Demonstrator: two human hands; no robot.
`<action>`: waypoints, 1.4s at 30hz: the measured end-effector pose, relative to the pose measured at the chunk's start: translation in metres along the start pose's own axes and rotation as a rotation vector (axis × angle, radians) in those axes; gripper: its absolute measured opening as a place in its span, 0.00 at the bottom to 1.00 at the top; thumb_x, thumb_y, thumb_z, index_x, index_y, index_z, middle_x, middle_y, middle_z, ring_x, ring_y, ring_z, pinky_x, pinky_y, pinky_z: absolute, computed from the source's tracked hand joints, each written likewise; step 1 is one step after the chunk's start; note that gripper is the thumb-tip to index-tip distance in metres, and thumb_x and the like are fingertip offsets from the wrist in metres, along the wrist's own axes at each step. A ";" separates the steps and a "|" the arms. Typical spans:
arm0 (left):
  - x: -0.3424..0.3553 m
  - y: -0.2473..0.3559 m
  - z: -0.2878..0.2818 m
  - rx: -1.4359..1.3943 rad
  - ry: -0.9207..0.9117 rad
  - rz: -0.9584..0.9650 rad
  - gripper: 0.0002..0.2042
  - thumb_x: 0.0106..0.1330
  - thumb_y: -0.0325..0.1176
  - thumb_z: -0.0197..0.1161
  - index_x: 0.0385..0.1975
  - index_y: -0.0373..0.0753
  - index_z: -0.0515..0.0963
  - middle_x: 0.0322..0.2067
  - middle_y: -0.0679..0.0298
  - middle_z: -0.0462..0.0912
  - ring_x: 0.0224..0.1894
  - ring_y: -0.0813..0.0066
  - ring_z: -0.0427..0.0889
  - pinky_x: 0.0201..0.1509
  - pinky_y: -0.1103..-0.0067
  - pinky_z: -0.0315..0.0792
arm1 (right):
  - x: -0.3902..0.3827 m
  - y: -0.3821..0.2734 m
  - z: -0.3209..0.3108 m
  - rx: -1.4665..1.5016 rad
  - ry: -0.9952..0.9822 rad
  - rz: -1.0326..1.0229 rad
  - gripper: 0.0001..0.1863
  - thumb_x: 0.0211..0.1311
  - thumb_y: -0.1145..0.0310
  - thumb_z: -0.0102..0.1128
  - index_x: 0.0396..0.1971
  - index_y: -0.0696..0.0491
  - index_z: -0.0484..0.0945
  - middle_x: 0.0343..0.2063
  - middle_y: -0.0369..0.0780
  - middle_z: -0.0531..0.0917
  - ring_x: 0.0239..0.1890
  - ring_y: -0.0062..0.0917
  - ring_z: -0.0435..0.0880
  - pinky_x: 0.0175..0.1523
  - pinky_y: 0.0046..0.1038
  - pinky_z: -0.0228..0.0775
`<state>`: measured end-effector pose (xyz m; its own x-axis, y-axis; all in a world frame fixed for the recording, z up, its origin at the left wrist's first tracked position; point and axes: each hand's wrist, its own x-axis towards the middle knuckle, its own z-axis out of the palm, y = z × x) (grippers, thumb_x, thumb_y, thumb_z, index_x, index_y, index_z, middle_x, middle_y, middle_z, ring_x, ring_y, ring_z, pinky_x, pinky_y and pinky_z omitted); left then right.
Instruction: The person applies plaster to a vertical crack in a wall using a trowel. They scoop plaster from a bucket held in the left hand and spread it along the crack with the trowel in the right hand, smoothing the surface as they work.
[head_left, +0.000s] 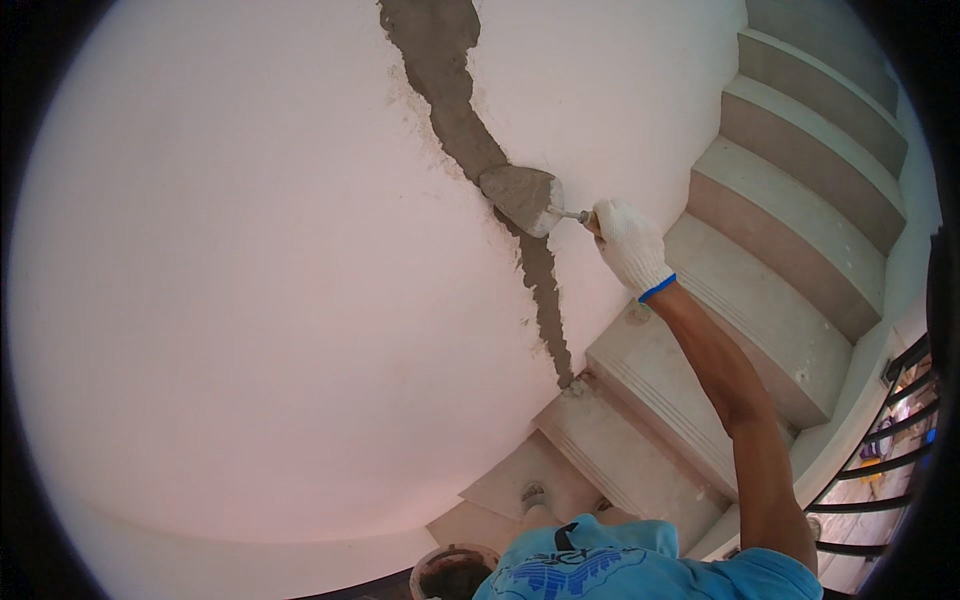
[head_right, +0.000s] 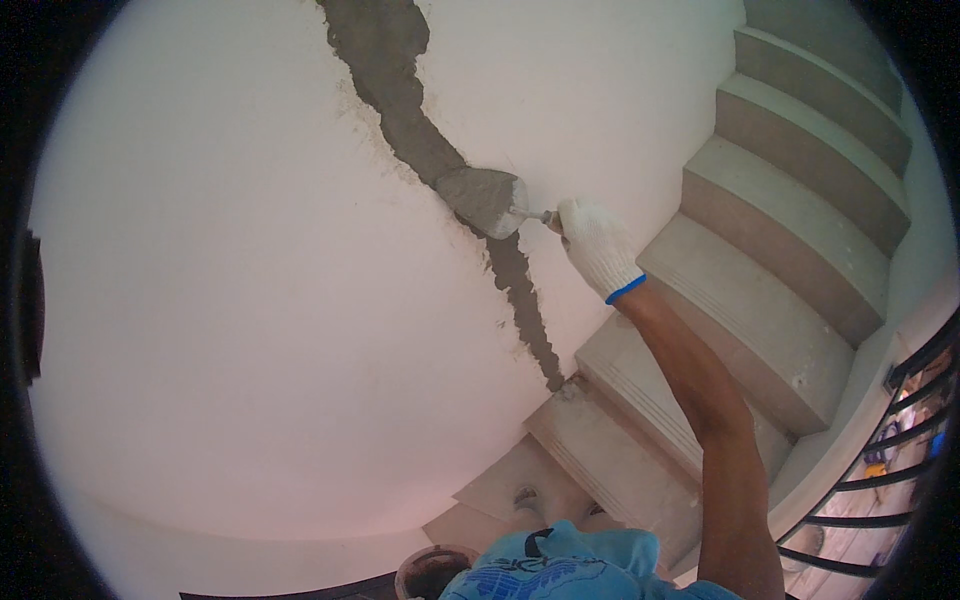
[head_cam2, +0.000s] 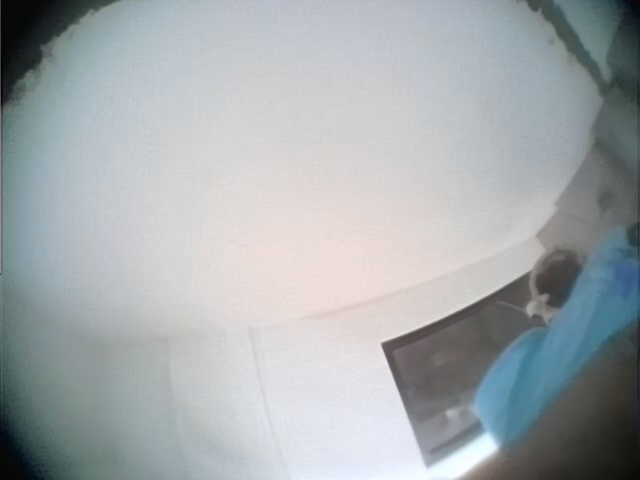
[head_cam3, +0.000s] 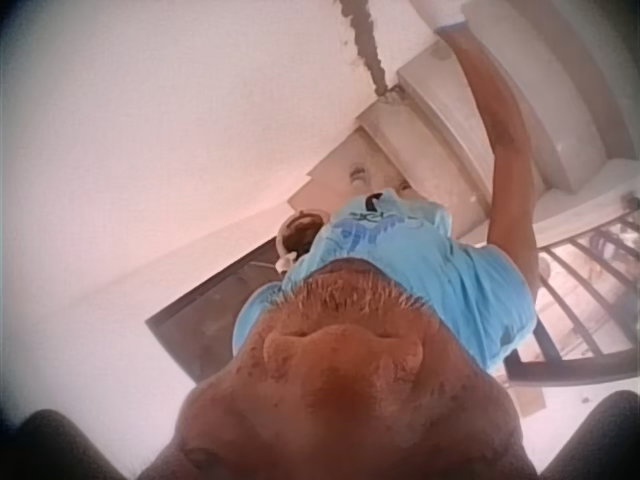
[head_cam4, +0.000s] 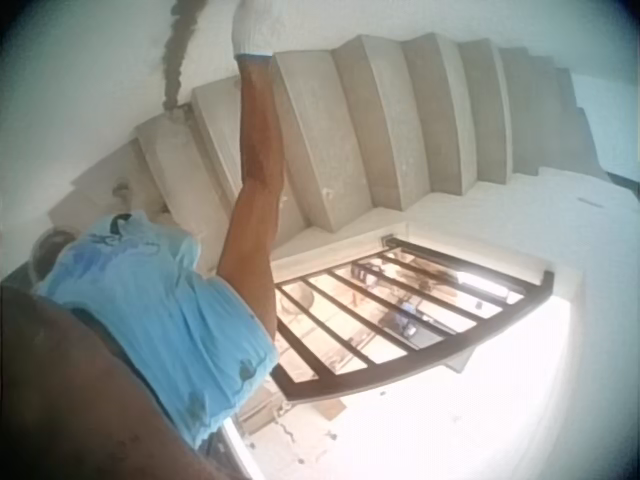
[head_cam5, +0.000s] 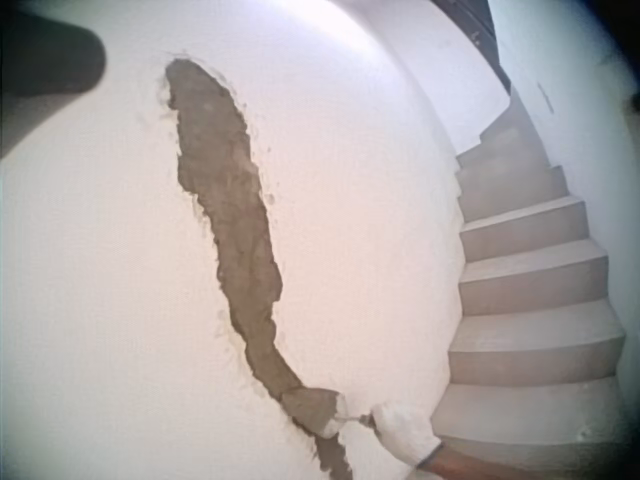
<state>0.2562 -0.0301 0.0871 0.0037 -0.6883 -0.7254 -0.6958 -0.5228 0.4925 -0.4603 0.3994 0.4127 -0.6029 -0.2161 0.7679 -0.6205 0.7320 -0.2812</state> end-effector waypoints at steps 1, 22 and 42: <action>-0.001 -0.003 0.000 0.007 0.002 -0.004 0.12 0.61 0.24 0.72 0.42 0.24 0.83 0.34 0.44 0.88 0.36 0.51 0.88 0.35 0.59 0.82 | 0.001 -0.004 -0.004 -0.010 -0.001 0.006 0.07 0.64 0.74 0.67 0.36 0.53 0.75 0.31 0.46 0.81 0.36 0.47 0.82 0.40 0.47 0.73; -0.001 -0.021 -0.024 0.136 0.032 -0.042 0.12 0.60 0.23 0.71 0.43 0.24 0.84 0.35 0.47 0.89 0.38 0.56 0.89 0.35 0.63 0.81 | -0.247 0.044 0.022 -0.081 -0.555 0.333 0.09 0.61 0.71 0.63 0.41 0.51 0.79 0.39 0.48 0.84 0.41 0.50 0.85 0.44 0.52 0.77; -0.039 0.024 0.006 -0.108 0.009 0.099 0.19 0.55 0.10 0.64 0.48 0.29 0.83 0.41 0.51 0.87 0.37 0.48 0.88 0.39 0.48 0.86 | -0.165 -0.030 0.019 0.222 -0.149 0.504 0.20 0.57 0.64 0.75 0.47 0.53 0.78 0.37 0.48 0.84 0.42 0.49 0.85 0.45 0.45 0.77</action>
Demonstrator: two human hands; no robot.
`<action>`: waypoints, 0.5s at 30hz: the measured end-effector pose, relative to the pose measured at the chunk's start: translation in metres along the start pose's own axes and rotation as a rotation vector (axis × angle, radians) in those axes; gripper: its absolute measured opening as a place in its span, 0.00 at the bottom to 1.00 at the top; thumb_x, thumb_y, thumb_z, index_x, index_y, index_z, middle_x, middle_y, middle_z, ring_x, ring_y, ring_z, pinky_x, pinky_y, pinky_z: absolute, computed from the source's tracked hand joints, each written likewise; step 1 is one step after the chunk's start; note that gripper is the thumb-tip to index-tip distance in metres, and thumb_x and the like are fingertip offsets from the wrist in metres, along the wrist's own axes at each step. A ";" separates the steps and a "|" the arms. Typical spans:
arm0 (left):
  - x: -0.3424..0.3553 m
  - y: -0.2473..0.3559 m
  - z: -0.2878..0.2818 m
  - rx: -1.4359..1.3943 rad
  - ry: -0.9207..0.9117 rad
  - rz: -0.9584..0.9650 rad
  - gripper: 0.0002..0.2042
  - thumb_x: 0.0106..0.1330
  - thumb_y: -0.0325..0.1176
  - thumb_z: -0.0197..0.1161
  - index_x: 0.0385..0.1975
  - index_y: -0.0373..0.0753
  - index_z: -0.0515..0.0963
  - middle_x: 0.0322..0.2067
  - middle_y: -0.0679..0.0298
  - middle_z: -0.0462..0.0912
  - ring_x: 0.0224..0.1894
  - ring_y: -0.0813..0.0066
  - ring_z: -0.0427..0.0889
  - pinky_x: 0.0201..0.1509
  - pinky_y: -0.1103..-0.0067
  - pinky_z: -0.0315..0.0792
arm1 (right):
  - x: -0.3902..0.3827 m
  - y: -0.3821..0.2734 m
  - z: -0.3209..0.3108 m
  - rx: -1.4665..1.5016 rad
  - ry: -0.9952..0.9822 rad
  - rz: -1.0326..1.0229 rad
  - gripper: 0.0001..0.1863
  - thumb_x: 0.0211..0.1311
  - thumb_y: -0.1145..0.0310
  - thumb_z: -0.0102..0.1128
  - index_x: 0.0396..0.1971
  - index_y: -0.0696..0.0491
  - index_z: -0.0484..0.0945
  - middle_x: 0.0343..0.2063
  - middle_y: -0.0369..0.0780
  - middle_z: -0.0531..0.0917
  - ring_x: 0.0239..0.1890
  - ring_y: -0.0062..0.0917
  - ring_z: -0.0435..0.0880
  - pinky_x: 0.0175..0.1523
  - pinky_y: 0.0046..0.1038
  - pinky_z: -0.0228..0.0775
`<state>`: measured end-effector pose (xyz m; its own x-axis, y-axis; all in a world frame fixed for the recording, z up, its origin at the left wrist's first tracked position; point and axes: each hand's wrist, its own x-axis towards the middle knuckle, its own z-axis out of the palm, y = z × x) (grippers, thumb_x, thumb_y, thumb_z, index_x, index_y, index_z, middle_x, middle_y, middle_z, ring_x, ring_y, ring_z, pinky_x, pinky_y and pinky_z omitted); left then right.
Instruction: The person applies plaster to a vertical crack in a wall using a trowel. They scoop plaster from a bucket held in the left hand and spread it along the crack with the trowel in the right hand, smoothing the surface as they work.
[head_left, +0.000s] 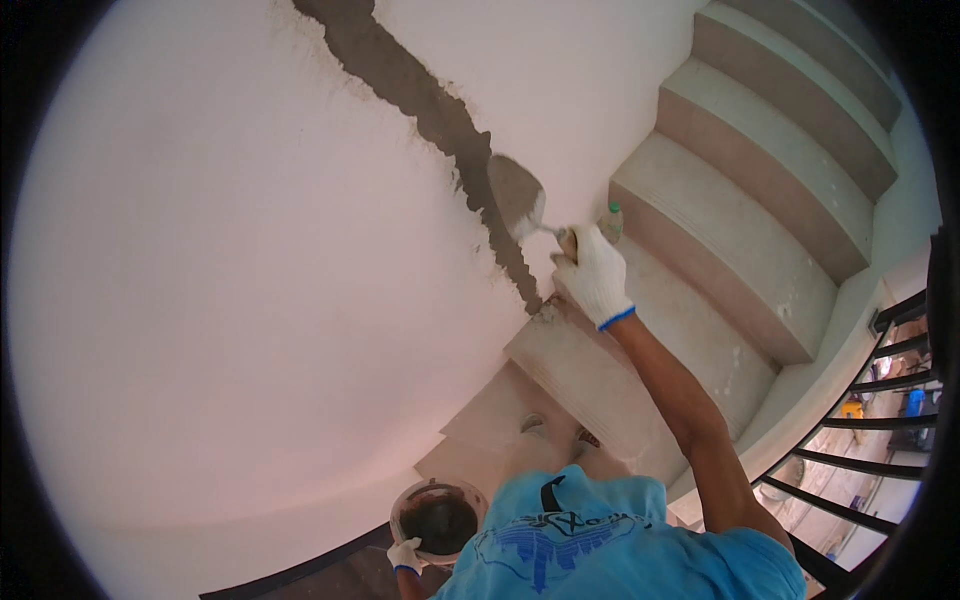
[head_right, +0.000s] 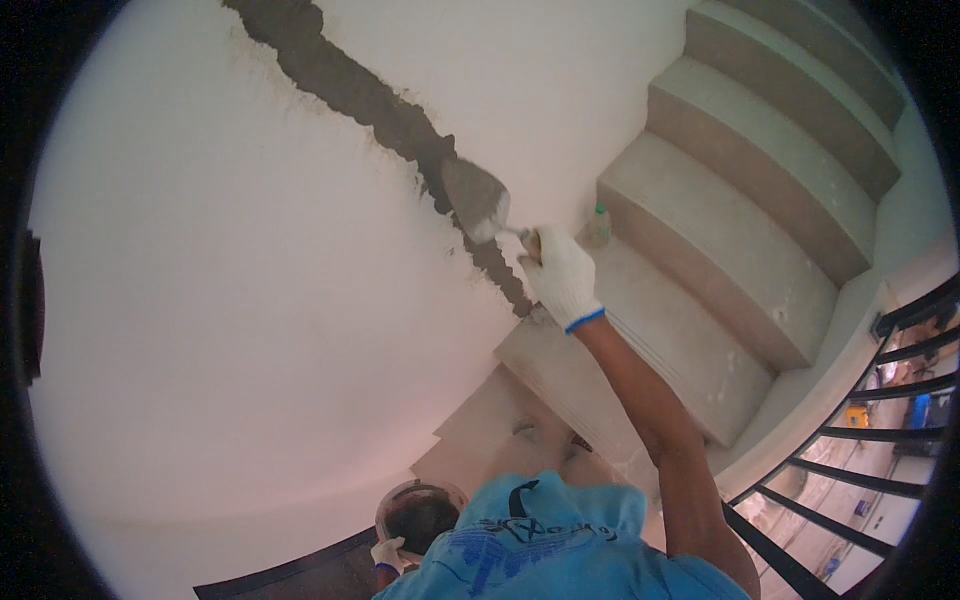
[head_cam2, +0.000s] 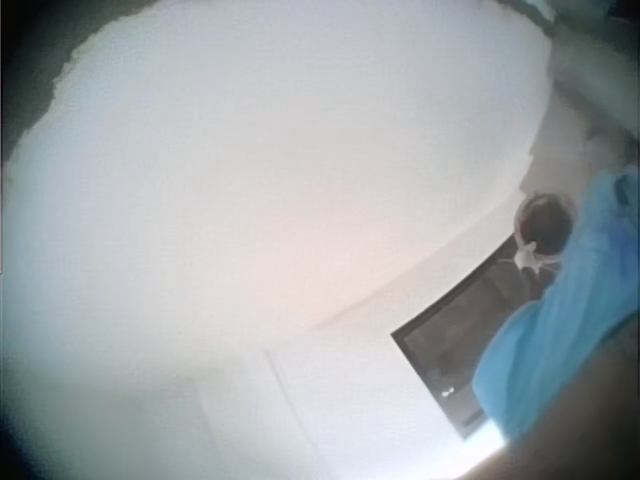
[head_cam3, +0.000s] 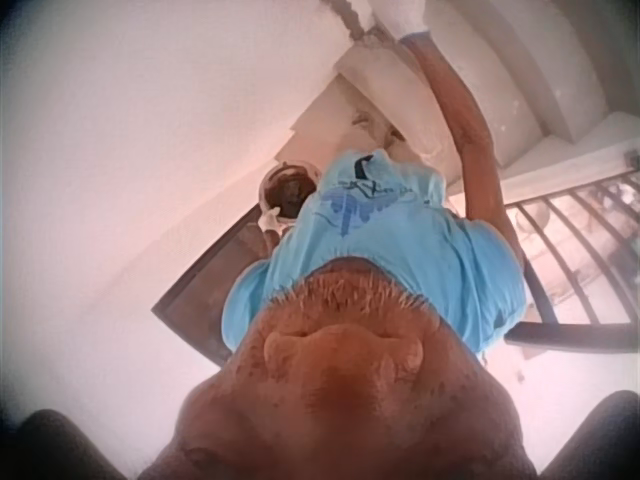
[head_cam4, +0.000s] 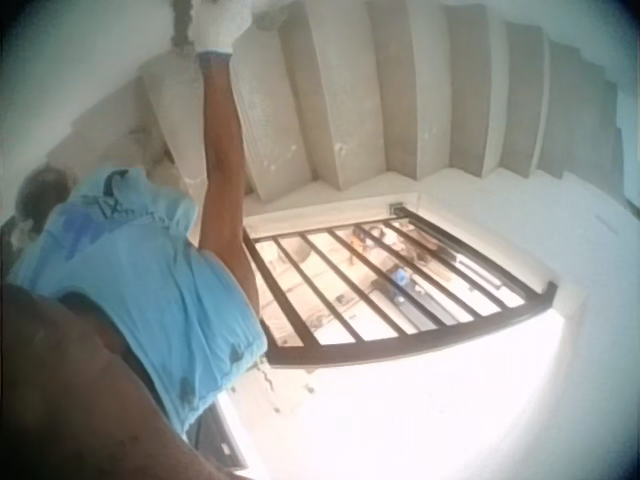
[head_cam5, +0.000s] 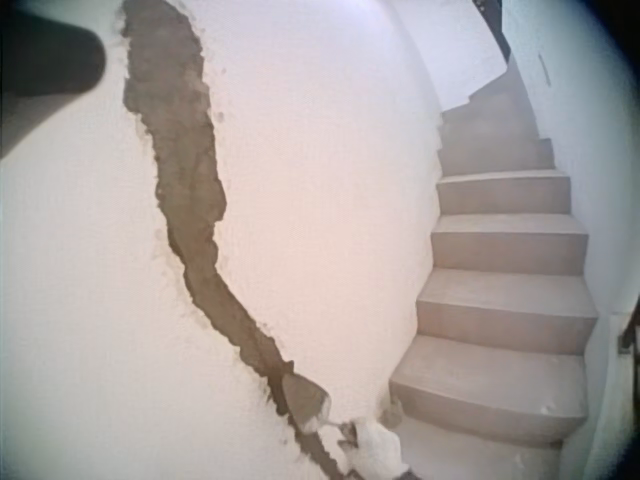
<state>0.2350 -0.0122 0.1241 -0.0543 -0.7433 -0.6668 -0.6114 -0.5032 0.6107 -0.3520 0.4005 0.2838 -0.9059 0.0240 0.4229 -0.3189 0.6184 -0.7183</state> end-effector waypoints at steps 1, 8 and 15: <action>0.000 0.001 0.001 -0.028 -0.031 -0.018 0.19 0.55 0.10 0.64 0.48 0.30 0.84 0.41 0.51 0.87 0.37 0.49 0.88 0.38 0.48 0.86 | 0.014 -0.005 0.003 -0.014 0.045 -0.043 0.19 0.56 0.66 0.75 0.45 0.52 0.78 0.37 0.47 0.84 0.41 0.47 0.86 0.44 0.45 0.77; 0.013 0.000 0.005 -0.004 -0.051 -0.033 0.20 0.56 0.10 0.63 0.50 0.30 0.83 0.41 0.49 0.87 0.38 0.46 0.88 0.39 0.46 0.85 | 0.053 -0.041 0.032 0.000 0.189 -0.076 0.18 0.56 0.67 0.75 0.43 0.52 0.78 0.35 0.44 0.84 0.40 0.44 0.86 0.44 0.43 0.77; 0.021 0.023 -0.001 0.064 -0.014 -0.108 0.19 0.56 0.10 0.64 0.49 0.30 0.83 0.40 0.49 0.86 0.38 0.47 0.88 0.38 0.47 0.85 | 0.053 -0.051 0.072 0.029 0.218 0.023 0.22 0.59 0.64 0.75 0.51 0.51 0.78 0.42 0.48 0.86 0.44 0.48 0.87 0.47 0.43 0.78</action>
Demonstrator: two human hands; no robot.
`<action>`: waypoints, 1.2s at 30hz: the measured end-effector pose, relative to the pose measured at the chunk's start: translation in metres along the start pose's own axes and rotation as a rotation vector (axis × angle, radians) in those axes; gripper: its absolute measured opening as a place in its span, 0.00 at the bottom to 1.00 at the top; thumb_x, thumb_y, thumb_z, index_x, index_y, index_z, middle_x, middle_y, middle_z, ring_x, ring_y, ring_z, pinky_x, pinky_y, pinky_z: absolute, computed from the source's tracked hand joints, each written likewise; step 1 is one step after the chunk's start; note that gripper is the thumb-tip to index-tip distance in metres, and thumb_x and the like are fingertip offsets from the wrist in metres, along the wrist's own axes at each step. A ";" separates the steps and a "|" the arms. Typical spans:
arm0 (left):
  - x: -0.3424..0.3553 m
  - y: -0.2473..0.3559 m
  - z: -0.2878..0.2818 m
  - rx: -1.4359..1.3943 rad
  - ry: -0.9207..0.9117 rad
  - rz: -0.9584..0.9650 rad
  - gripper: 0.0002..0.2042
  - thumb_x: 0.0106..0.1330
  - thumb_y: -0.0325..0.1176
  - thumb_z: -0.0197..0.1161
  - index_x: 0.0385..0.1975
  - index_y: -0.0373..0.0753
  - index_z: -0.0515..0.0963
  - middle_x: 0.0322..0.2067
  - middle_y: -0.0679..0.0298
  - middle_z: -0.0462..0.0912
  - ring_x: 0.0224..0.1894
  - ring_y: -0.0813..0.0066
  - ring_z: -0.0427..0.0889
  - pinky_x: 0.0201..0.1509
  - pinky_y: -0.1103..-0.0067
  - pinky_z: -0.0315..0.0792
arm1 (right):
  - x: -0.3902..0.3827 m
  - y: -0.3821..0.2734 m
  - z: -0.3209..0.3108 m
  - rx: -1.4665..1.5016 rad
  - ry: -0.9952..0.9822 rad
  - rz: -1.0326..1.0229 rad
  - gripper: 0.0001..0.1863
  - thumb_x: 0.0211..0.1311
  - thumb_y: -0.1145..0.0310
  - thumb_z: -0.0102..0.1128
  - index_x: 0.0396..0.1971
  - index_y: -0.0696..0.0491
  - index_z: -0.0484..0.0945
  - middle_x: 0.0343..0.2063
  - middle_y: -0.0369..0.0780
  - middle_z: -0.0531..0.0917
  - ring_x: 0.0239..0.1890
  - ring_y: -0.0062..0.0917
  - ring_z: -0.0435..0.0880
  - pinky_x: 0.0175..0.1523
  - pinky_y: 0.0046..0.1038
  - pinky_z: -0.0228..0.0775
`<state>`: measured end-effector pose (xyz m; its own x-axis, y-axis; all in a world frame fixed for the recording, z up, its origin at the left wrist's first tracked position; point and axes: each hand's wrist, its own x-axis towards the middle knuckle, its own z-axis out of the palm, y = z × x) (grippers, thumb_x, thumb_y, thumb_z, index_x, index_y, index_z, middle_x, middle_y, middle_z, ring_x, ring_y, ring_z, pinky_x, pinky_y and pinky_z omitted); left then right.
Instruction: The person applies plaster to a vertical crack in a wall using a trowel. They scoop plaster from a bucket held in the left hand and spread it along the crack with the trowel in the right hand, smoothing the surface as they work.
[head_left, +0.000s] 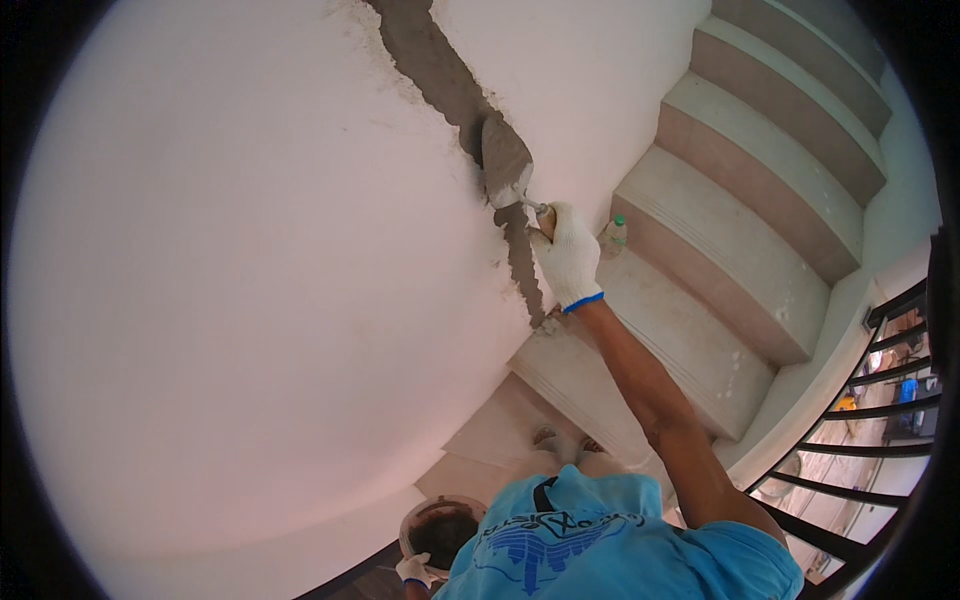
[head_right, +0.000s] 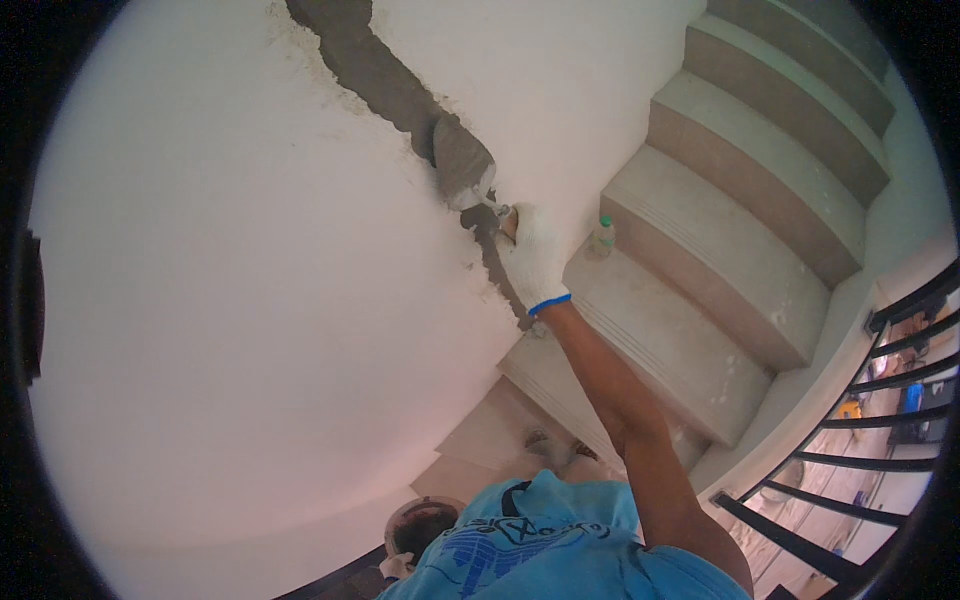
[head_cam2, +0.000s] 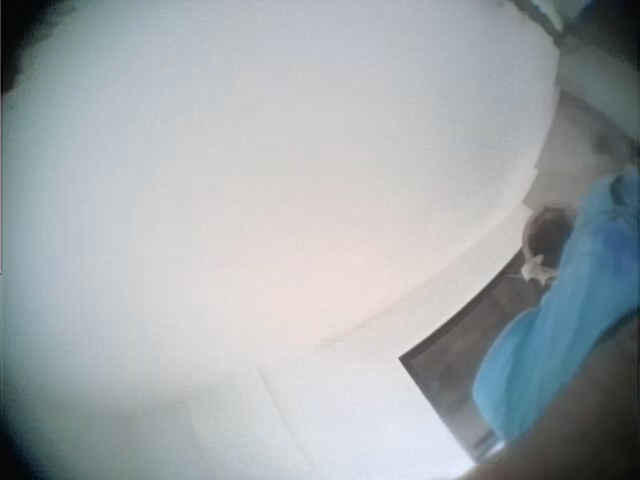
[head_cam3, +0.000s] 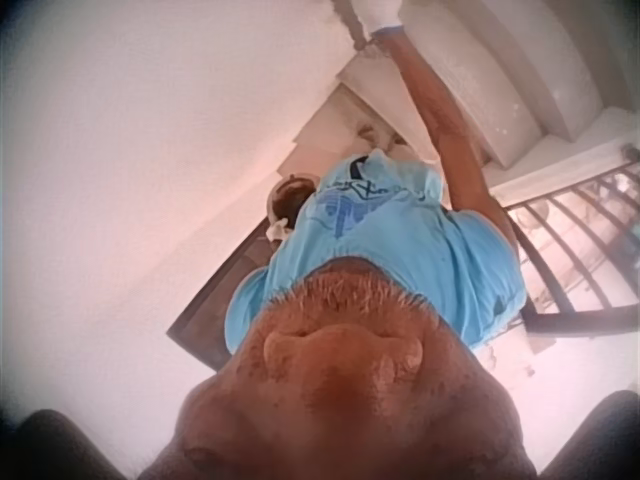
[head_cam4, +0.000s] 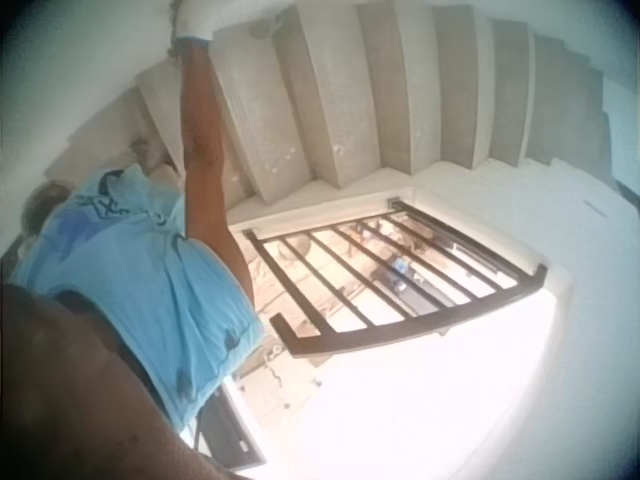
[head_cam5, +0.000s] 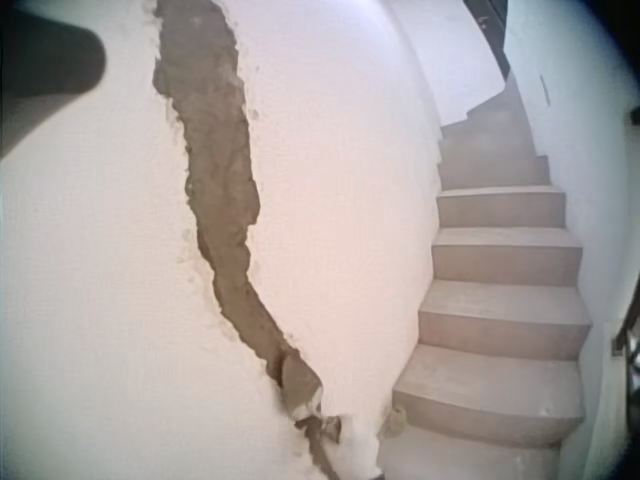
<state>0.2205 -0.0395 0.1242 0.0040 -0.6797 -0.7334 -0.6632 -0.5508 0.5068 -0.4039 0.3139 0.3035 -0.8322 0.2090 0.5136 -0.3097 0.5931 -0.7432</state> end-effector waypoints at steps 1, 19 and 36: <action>0.009 0.000 -0.003 -0.011 0.003 -0.025 0.20 0.55 0.10 0.64 0.49 0.30 0.83 0.40 0.50 0.86 0.38 0.47 0.88 0.38 0.48 0.85 | -0.007 -0.004 0.003 0.004 -0.008 0.042 0.22 0.59 0.64 0.75 0.52 0.52 0.78 0.42 0.47 0.86 0.44 0.48 0.87 0.47 0.43 0.78; 0.055 0.044 -0.005 0.093 -0.080 0.019 0.23 0.53 0.12 0.65 0.51 0.33 0.83 0.41 0.50 0.86 0.37 0.46 0.88 0.37 0.44 0.86 | -0.012 -0.033 0.030 0.038 -0.133 0.191 0.24 0.63 0.62 0.72 0.54 0.54 0.75 0.42 0.52 0.85 0.46 0.52 0.86 0.49 0.47 0.77; 0.064 0.098 0.037 0.168 -0.148 0.138 0.21 0.54 0.13 0.66 0.51 0.26 0.81 0.42 0.46 0.86 0.38 0.43 0.88 0.38 0.44 0.86 | -0.062 -0.028 -0.006 0.056 -0.272 0.315 0.21 0.61 0.62 0.74 0.46 0.55 0.73 0.43 0.53 0.84 0.47 0.52 0.85 0.47 0.46 0.77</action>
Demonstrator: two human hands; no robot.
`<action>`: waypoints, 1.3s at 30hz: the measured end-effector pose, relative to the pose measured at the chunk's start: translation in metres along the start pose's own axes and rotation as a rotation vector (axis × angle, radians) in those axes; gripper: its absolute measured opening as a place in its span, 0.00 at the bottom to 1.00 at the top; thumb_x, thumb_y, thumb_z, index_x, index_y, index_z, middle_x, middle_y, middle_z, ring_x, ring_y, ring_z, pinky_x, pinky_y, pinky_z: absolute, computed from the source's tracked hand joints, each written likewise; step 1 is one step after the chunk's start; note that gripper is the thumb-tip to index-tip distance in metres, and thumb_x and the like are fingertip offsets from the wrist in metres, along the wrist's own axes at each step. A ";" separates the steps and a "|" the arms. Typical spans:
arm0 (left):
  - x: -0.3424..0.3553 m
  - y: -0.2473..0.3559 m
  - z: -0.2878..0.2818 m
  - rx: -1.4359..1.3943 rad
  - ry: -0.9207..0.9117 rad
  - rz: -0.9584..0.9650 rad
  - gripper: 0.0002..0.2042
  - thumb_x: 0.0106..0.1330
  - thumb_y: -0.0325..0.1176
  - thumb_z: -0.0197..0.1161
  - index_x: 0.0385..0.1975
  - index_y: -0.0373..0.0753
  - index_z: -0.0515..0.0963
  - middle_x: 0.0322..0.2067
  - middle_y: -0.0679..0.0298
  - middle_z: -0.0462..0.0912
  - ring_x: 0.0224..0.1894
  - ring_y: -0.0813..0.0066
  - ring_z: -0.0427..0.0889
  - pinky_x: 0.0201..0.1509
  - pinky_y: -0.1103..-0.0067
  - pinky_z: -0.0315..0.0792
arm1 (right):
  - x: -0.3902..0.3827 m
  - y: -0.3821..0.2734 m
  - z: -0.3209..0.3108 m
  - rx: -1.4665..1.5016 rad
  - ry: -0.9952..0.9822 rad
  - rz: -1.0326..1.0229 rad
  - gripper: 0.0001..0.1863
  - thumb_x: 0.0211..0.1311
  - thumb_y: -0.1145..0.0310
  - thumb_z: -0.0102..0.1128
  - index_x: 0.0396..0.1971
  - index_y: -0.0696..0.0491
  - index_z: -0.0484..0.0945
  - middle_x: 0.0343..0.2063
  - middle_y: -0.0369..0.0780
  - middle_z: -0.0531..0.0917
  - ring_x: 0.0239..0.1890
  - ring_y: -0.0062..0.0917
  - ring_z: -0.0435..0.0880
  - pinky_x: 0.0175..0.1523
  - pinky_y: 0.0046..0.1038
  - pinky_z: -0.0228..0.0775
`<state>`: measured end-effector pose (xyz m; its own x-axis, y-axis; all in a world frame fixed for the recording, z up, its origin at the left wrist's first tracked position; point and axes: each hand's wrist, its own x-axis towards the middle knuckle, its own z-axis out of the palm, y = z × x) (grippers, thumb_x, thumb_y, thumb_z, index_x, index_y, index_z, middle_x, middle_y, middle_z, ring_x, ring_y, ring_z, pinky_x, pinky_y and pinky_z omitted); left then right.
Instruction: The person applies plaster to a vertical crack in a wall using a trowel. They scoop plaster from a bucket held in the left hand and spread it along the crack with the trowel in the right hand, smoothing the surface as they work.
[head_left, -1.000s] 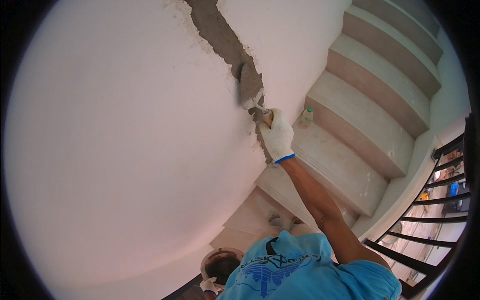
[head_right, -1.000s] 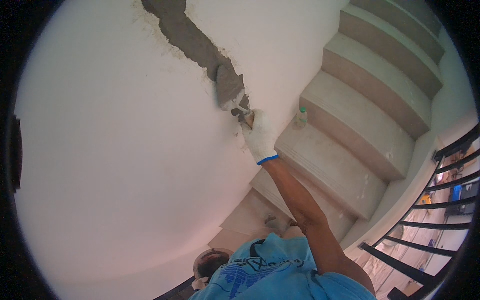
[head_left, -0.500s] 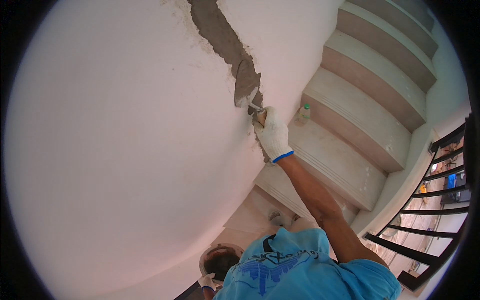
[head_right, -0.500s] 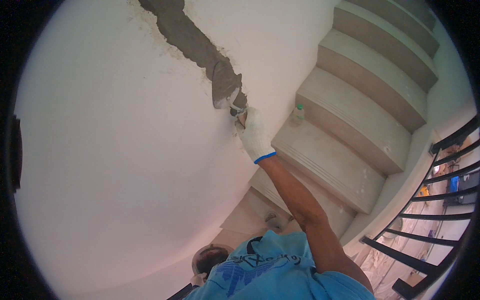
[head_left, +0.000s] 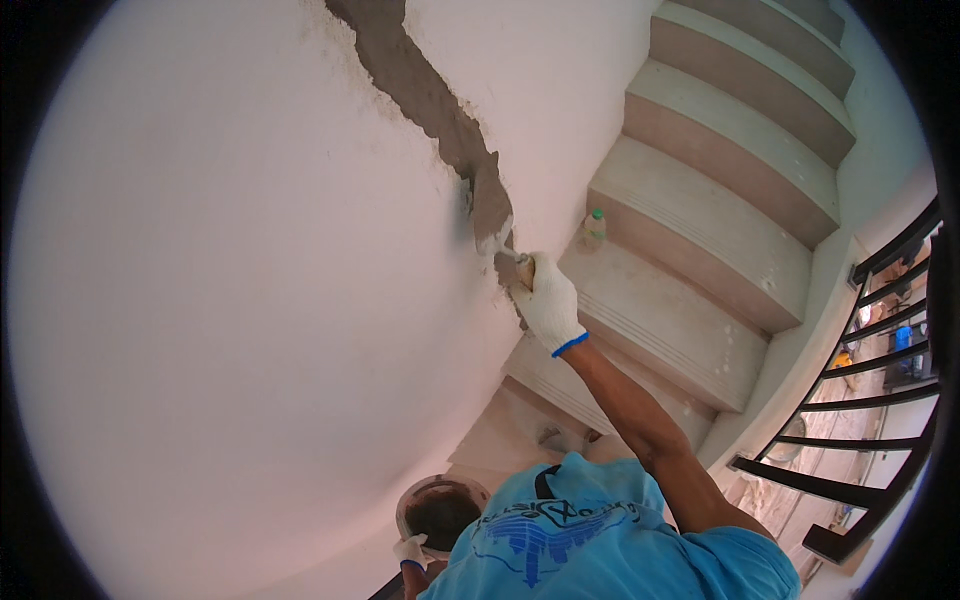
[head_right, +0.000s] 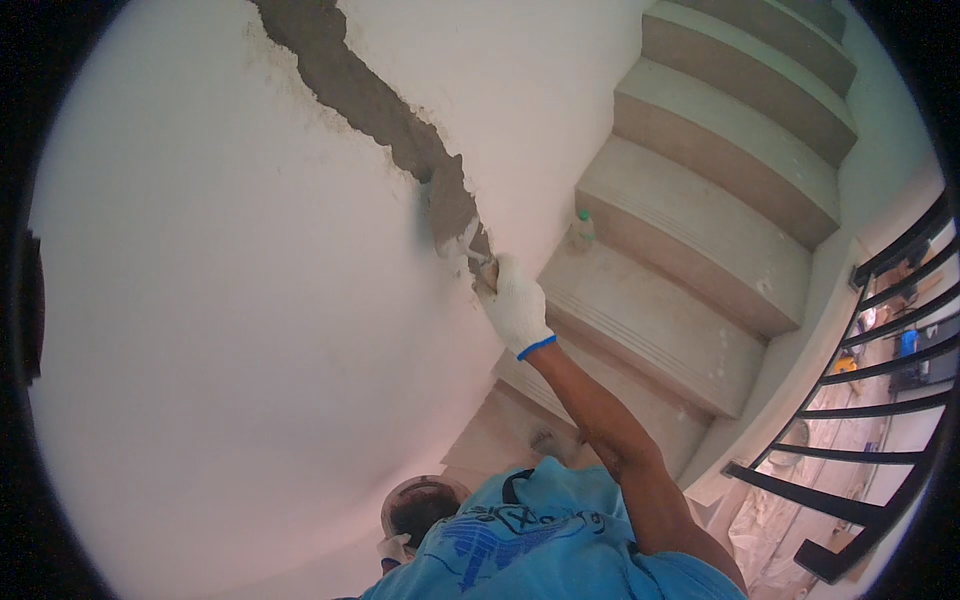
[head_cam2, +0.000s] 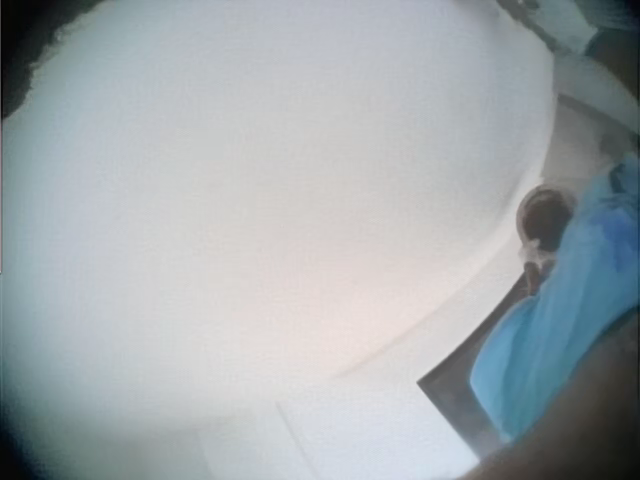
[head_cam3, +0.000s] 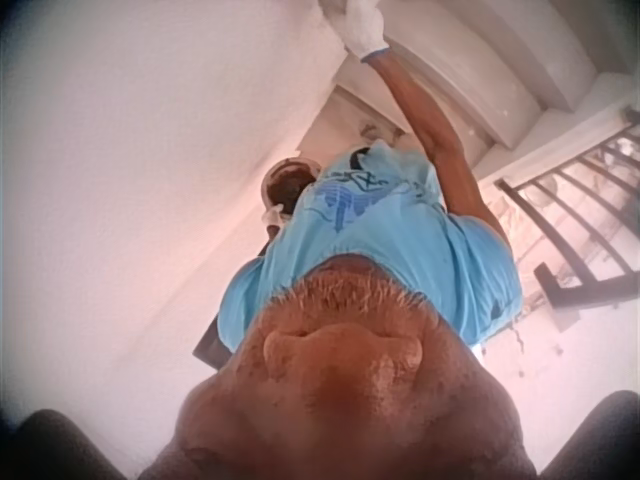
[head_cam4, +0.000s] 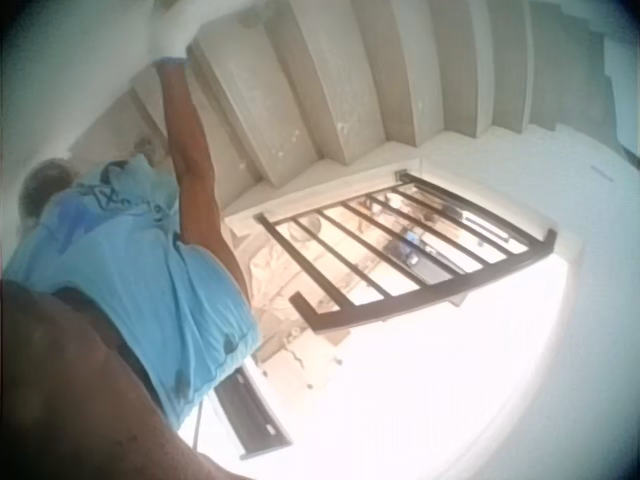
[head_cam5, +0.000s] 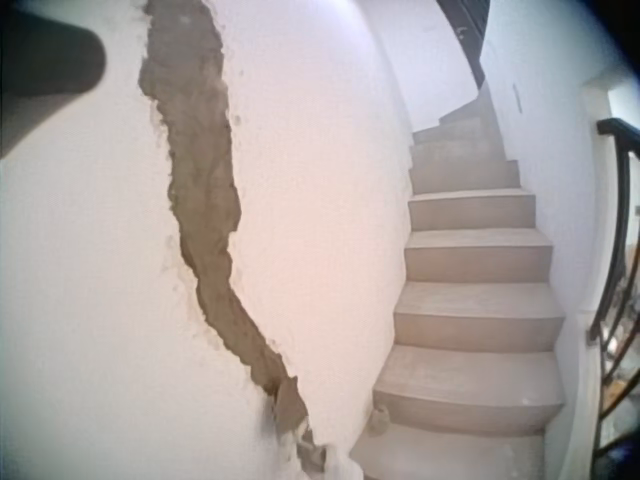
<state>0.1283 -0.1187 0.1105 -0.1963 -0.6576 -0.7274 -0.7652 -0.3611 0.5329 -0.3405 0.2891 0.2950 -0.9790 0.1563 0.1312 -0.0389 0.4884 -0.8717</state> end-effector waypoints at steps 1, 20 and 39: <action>0.000 0.002 0.002 0.029 0.006 -0.002 0.21 0.54 0.13 0.66 0.51 0.27 0.81 0.43 0.46 0.86 0.38 0.42 0.88 0.39 0.44 0.86 | 0.007 -0.003 -0.001 -0.013 0.044 -0.029 0.21 0.61 0.63 0.74 0.46 0.55 0.73 0.43 0.53 0.84 0.46 0.52 0.85 0.47 0.46 0.77; 0.009 -0.068 -0.034 0.077 -0.150 0.127 0.20 0.52 0.11 0.67 0.47 0.26 0.80 0.38 0.47 0.85 0.35 0.44 0.87 0.35 0.42 0.83 | 0.000 0.009 0.024 0.030 0.097 -0.020 0.22 0.60 0.64 0.74 0.46 0.56 0.71 0.38 0.52 0.82 0.45 0.53 0.84 0.48 0.45 0.76; -0.055 -0.013 -0.006 -0.042 0.091 -0.033 0.12 0.53 0.19 0.73 0.38 0.24 0.85 0.27 0.53 0.86 0.22 0.63 0.83 0.25 0.69 0.75 | -0.013 0.038 0.040 0.076 0.031 0.018 0.24 0.59 0.65 0.74 0.51 0.56 0.73 0.38 0.53 0.84 0.46 0.53 0.85 0.48 0.46 0.76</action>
<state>0.1527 -0.0820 0.1460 -0.1136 -0.7016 -0.7034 -0.7435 -0.4096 0.5286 -0.3373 0.2713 0.2413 -0.9731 0.1914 0.1282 -0.0373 0.4184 -0.9075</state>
